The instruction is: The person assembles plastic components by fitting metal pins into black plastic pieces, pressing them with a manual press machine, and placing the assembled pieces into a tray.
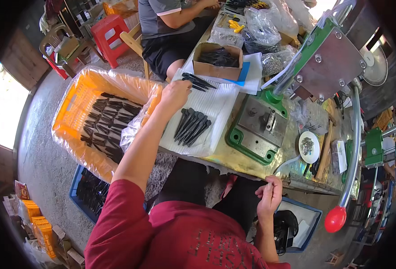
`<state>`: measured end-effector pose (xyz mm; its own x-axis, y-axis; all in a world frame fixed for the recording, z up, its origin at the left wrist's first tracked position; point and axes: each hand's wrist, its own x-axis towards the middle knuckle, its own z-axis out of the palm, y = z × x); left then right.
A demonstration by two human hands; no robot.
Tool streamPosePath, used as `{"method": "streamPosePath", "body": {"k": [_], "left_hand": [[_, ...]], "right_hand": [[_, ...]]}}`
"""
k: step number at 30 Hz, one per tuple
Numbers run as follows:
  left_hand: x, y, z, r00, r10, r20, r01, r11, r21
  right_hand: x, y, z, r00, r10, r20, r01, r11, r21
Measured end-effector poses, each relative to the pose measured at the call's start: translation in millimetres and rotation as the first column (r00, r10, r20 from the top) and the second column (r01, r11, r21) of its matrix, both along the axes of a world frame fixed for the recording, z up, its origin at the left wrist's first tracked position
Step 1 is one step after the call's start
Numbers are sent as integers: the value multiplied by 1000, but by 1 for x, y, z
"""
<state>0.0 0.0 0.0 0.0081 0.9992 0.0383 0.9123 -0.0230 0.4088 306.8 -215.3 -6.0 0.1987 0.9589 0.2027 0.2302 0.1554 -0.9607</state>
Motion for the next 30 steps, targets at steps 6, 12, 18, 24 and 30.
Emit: {"method": "streamPosePath", "body": {"k": [6, 12, 18, 24, 30], "left_hand": [[6, 27, -26, 997, -57, -53, 65, 987, 147], [7, 25, -26, 983, -123, -137, 149, 969, 199], [24, -7, 9, 948, -316, 48, 272, 877, 397], [75, -87, 48, 719, -554, 419, 510, 831, 223], [120, -151, 29, 485, -558, 674, 667, 734, 128]], "right_hand": [[-3, 2, -8, 999, -6, 42, 6, 1000, 11], [0, 0, -13, 998, -2, 70, 4, 1000, -22], [-7, -1, -14, 996, 25, 82, -24, 1000, -11], [-15, 5, -3, 993, 54, 108, -58, 998, 39], [-25, 14, 20, 917, 134, 377, -235, 942, 237]]}}
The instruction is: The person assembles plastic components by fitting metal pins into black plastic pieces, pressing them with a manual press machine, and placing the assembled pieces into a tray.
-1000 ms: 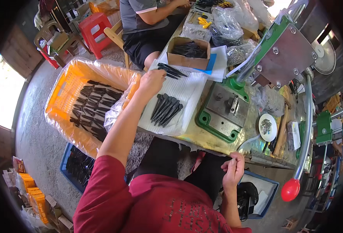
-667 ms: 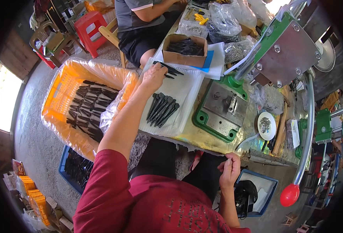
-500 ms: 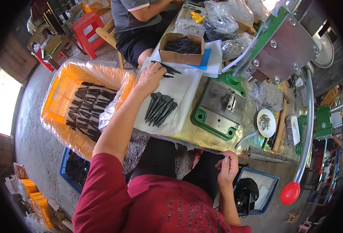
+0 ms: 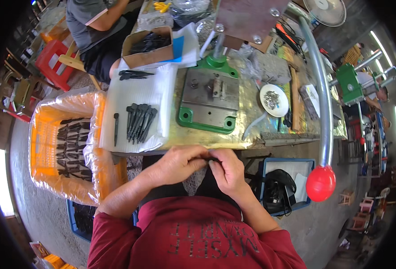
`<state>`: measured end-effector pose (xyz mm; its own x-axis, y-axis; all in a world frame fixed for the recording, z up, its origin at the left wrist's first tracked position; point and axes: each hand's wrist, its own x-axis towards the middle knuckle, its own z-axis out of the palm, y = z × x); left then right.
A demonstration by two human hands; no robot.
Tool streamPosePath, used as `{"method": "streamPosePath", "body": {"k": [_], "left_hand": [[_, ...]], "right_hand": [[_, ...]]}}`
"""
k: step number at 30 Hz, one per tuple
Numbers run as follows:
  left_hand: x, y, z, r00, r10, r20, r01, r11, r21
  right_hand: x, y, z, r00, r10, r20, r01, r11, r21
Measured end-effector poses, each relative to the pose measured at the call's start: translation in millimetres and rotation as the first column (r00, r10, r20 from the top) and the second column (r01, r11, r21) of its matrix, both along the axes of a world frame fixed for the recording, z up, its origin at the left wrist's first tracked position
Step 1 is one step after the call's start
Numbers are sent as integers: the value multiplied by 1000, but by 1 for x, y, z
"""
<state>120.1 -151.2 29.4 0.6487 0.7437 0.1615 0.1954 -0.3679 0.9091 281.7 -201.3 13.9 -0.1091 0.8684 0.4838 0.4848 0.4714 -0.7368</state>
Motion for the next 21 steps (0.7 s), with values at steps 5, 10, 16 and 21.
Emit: {"method": "streamPosePath", "body": {"k": [5, 10, 16, 21], "left_hand": [[4, -2, -4, 924, -163, 346, 340, 763, -550], [21, -9, -9, 789, 104, 605, 386, 682, -621], [48, -18, -32, 804, 351, 481, 107, 709, -697], [38, -13, -34, 810, 435, 394, -50, 719, -693]], "right_hand": [[16, -14, -8, 991, -77, -106, 58, 984, -170], [12, -18, -3, 616, -250, -747, -125, 906, -405], [6, -15, -9, 581, -322, -747, -145, 863, -484], [64, 23, -24, 918, -392, -54, 379, 910, -166]]}}
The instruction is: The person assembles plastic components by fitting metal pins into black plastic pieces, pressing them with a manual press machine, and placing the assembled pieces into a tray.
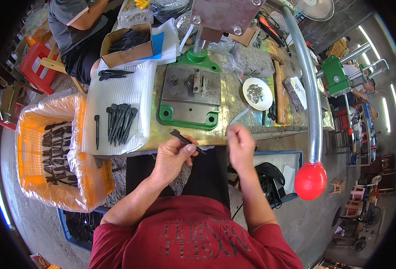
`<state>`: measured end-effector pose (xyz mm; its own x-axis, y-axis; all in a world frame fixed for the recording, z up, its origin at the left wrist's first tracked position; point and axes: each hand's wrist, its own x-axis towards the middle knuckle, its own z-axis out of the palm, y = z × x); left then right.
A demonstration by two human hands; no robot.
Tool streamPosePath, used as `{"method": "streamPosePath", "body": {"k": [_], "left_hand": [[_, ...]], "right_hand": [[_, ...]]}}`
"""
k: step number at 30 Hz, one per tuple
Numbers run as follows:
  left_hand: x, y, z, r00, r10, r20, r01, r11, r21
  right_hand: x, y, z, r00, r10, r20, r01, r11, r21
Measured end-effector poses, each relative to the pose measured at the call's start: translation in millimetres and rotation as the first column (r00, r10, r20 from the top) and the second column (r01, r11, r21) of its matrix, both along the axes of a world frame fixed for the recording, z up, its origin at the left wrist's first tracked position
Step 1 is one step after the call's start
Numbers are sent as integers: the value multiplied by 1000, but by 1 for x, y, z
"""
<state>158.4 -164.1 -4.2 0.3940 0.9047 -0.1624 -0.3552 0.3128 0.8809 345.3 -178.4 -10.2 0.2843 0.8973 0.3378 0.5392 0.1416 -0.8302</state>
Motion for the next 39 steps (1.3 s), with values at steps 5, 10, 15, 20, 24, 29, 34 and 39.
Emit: {"method": "streamPosePath", "body": {"k": [5, 10, 15, 20, 24, 29, 34, 39], "left_hand": [[-9, 3, 0, 998, -62, 22, 62, 998, 24], [-13, -1, -6, 995, -98, -8, 98, 995, -11], [-12, -2, -9, 992, -123, -13, 123, 992, -23], [-11, -3, -10, 989, -138, -55, 139, 990, 0], [-8, -5, -11, 989, -137, -48, 137, 991, -3], [-11, -7, -13, 988, -151, -36, 149, 988, -41], [-16, -8, -18, 989, -143, -35, 142, 989, -42], [-16, -8, -19, 988, -145, -60, 143, 989, -32]], "right_hand": [[60, 51, 5, 789, -107, 604, 41, 992, 122], [73, 72, 1, 557, -20, 830, 43, 999, -5], [74, 81, -4, 372, 114, 921, 15, 992, -129], [73, 88, 1, 317, 215, 924, -19, 975, -220], [71, 90, 0, 283, 266, 921, 3, 961, -278], [81, 89, 8, 440, 202, 875, -9, 975, -221], [88, 85, 11, 544, 133, 829, 20, 985, -171], [76, 81, 4, 504, 163, 848, 17, 980, -198]]}}
